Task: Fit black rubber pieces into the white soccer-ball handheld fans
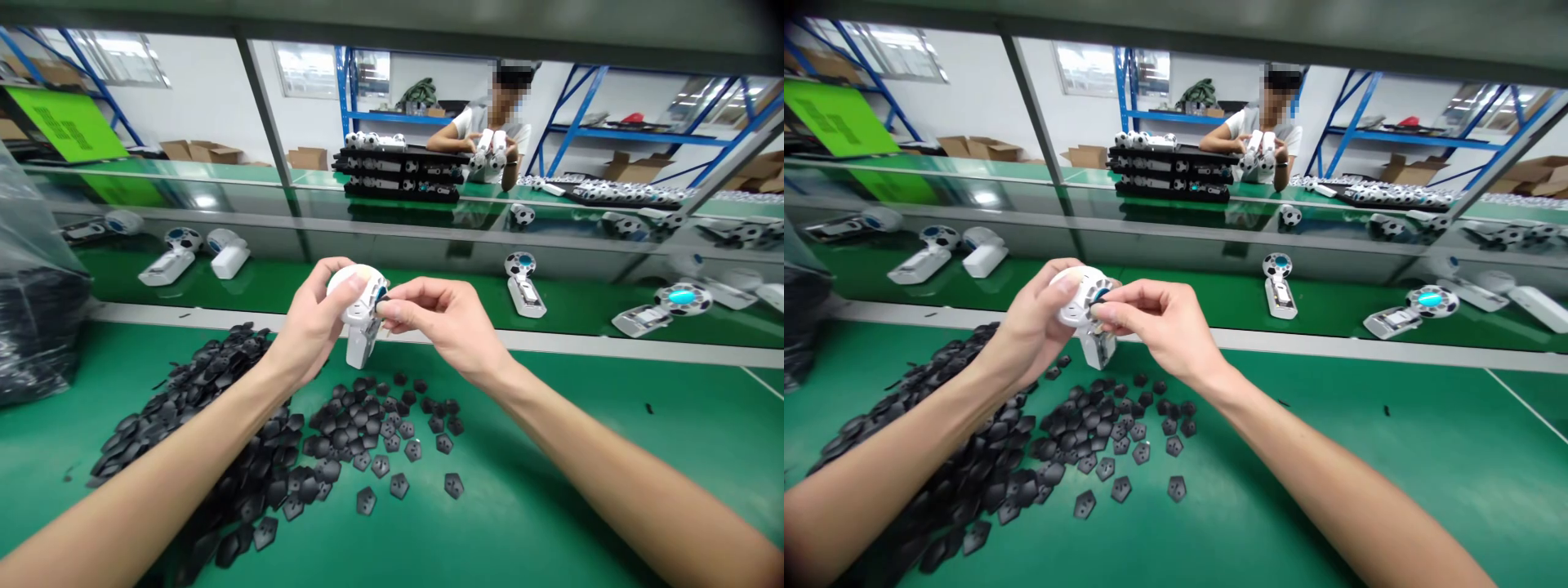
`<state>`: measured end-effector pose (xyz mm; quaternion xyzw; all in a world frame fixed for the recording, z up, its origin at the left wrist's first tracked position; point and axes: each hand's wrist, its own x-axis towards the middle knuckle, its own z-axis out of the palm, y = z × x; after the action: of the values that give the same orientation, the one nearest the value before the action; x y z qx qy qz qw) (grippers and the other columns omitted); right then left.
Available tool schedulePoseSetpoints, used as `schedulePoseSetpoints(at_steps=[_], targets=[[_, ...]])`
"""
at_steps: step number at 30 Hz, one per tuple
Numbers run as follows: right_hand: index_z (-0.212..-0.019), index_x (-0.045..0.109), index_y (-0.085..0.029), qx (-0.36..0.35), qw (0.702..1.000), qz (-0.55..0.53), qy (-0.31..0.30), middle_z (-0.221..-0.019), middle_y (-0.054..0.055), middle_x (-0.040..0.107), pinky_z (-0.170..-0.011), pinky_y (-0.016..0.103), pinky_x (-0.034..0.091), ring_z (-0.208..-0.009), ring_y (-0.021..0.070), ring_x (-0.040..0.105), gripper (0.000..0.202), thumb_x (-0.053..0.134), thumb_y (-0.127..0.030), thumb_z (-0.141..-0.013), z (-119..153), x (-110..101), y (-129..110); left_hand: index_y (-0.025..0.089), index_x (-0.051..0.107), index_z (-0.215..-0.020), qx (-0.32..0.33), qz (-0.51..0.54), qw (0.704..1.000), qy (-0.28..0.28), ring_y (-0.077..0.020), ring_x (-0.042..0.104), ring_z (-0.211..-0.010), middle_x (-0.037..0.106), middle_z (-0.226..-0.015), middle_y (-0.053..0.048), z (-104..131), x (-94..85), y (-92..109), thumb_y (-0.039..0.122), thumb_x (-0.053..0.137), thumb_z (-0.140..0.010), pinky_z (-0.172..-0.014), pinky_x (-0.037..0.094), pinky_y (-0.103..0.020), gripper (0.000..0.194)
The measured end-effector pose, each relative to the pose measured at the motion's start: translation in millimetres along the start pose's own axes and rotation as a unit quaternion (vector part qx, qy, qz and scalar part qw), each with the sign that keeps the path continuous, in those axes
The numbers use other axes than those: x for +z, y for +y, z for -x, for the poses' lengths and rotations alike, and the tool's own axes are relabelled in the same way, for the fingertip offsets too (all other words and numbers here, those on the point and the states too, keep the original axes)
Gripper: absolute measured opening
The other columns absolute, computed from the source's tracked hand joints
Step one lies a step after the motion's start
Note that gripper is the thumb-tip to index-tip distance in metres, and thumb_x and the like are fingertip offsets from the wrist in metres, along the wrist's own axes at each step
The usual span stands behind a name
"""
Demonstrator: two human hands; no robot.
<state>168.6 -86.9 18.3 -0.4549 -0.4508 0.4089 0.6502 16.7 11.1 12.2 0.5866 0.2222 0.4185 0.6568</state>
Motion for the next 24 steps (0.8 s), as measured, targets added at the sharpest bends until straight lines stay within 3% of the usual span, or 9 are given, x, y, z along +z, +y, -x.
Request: schedulePoseSetpoints(at_steps=[3,8,11,14,19,24], targets=[[-0.079,0.082,-0.02,-0.016,1.0,-0.006,-0.008,-0.074,0.001,0.079,-0.072,0.032,0.067,-0.069,0.0162,0.074,0.039,0.1,-0.051,-0.064,2,3,1,0.025,0.051,-0.101,0.013,-0.015,0.999,0.028,-0.0139,0.059,-0.066,0.065,-0.084,0.001,-2,-1.9,-1,0.057,0.094,-0.07,-0.054,0.049,-0.023,0.062],[-0.079,0.083,-0.02,-0.02,1.0,-0.016,0.012,-0.074,0.001,0.08,-0.072,0.031,0.067,-0.068,0.0166,0.075,0.034,0.101,-0.044,-0.064,5,9,0,0.028,0.066,-0.129,0.109,-0.133,0.984,0.053,-0.0159,0.059,-0.073,0.067,-0.09,-0.002,2,-2.0,-1,0.056,0.081,-0.087,-0.059,0.048,-0.024,0.053],[-0.077,0.082,-0.02,-0.019,0.999,0.009,0.026,-0.072,0.001,0.079,-0.071,0.032,0.066,-0.068,0.0177,0.075,0.033,0.101,-0.045,-0.065,5,9,1,0.025,0.075,-0.115,0.133,-0.177,0.974,0.052,-0.0169,0.058,-0.073,0.068,-0.091,-0.004,5,0.1,-1,0.065,0.075,-0.091,-0.06,0.046,-0.026,0.047],[-0.078,0.083,-0.02,-0.03,0.999,0.027,0.03,-0.073,0.002,0.079,-0.069,0.032,0.065,-0.067,0.0178,0.074,0.031,0.099,-0.044,-0.067,5,8,1,0.024,0.074,-0.106,0.142,-0.191,0.97,0.055,-0.0183,0.06,-0.076,0.071,-0.094,-0.005,7,2.4,0,0.07,0.073,-0.09,-0.062,0.047,-0.028,0.048],[-0.079,0.084,-0.021,-0.058,0.997,0.045,0.037,-0.074,0.001,0.079,-0.069,0.031,0.065,-0.069,0.0183,0.075,0.027,0.096,-0.043,-0.071,7,8,-1,0.025,0.072,-0.107,0.139,-0.196,0.969,0.049,-0.0175,0.058,-0.072,0.071,-0.093,-0.004,9,4.7,1,0.074,0.068,-0.092,-0.059,0.046,-0.027,0.052],[-0.075,0.08,-0.019,-0.039,0.998,0.023,0.049,-0.071,0.001,0.078,-0.065,0.03,0.064,-0.066,0.0178,0.075,0.031,0.1,-0.041,-0.065,8,11,-1,0.026,0.071,-0.109,0.134,-0.208,0.968,0.049,-0.0172,0.057,-0.072,0.071,-0.095,-0.004,11,5.9,2,0.074,0.066,-0.093,-0.059,0.045,-0.028,0.051]])
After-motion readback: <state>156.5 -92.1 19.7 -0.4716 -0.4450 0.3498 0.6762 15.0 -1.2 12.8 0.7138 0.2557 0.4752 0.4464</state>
